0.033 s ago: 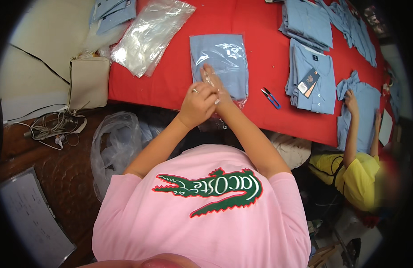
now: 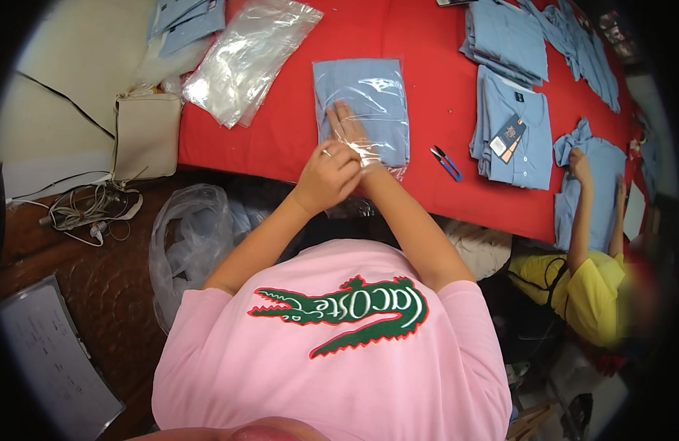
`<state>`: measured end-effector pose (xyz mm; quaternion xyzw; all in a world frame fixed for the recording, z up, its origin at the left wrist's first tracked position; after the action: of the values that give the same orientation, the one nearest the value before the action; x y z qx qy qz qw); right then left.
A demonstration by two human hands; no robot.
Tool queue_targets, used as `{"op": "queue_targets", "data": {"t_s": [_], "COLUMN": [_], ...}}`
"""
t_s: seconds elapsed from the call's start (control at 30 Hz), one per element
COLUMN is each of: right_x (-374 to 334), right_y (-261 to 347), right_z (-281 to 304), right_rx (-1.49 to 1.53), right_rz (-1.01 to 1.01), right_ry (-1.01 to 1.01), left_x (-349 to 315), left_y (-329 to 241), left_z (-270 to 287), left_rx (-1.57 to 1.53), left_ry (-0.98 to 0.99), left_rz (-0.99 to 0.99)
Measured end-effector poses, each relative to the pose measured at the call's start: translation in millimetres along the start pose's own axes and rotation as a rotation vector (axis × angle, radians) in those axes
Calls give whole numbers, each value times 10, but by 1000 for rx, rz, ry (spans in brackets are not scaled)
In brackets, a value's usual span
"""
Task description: The person packs folded blue shirts into clear plastic bags by hand, using a small blue tool to assist with clearing air or tucking edges.
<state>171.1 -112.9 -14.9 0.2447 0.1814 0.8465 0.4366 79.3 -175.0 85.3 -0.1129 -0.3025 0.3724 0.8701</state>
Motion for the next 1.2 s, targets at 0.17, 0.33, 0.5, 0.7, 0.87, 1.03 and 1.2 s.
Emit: {"op": "queue_targets", "data": {"t_s": [0.17,0.33,0.5,0.7,0.87,1.03,1.2], "right_x": [167,98,26,-555,-592,-393,-389], "right_y": [-21,5,42,250,350,316,283], "right_z": [-143,26,55,90,101,80,40], "right_rx": [-327,-297,-120,-10,171,132,105], "right_rz": [-11,70,115,209,-45,52,67], "right_ry": [246,225,145,323,243,-46,-117], "left_x": [-231,-18,403,575,613,533,525], "left_y": [191,933,1680,1852,1802,1910,1792], "left_z": [55,52,-319,-411,-320,-407,-371], "left_rx": [-176,-150,137,188,206,197,186], "left_ry": [-4,-23,346,611,624,615,520], "left_rz": [202,455,419,466,445,501,442]}}
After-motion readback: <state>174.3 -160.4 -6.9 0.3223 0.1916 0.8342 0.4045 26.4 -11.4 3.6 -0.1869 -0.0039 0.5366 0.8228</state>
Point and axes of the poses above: each hand's wrist, its own x-axis towards the middle knuckle, its own z-axis out of the back of the hand, y = z × x, the point moved 4 cm from there along x, towards the middle knuckle, and after that the axes turned 2 degrees about y, right-handed, at the moved point
